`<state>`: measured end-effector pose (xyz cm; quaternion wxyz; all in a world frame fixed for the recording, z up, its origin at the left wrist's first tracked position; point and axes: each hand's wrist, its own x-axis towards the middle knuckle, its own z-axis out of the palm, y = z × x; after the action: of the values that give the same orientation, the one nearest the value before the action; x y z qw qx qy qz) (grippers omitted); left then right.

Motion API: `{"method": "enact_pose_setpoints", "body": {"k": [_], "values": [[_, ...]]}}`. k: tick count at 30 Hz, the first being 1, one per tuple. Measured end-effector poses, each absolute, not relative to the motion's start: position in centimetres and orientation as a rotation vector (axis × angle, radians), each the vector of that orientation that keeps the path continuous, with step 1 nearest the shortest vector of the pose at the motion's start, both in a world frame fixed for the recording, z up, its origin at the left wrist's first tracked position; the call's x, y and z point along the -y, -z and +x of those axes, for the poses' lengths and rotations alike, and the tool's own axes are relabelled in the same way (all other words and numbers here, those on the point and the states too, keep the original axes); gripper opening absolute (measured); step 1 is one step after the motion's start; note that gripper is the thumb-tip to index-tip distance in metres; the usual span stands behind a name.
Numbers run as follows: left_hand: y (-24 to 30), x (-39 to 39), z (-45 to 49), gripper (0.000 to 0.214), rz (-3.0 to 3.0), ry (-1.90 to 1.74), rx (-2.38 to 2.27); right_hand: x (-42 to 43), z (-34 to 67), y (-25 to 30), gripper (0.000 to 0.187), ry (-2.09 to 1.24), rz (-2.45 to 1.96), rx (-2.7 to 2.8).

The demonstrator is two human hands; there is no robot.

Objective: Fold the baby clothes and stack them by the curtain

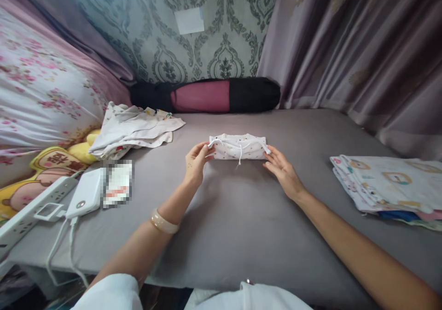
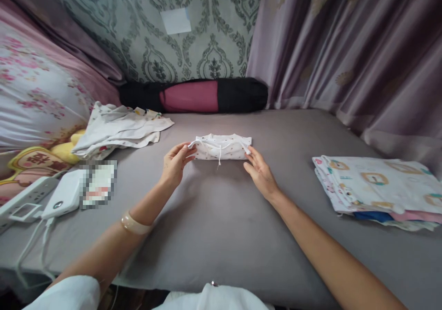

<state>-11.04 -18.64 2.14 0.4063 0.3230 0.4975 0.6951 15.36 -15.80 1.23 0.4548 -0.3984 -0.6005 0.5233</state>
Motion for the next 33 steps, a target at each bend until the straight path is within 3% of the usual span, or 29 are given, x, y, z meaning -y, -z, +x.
{"method": "enact_pose_setpoints", "body": {"k": [20, 27, 33], "values": [[0.4, 10.5, -11.1, 0.023, 0.775, -1.706, -1.487, 8.9, 12.2, 0.8, 0.065, -1.183, -1.249, 1.419], [2.1, 9.4, -11.3, 0.035, 0.938, -1.635, -1.555, 8.0, 11.5, 2.0, 0.065, -1.086, -1.408, 1.48], [3.3, 9.4, -11.3, 0.062, 1.189, -1.544, -1.67, 8.1, 11.3, 2.1, 0.078, -0.947, -1.567, 1.636]]}}
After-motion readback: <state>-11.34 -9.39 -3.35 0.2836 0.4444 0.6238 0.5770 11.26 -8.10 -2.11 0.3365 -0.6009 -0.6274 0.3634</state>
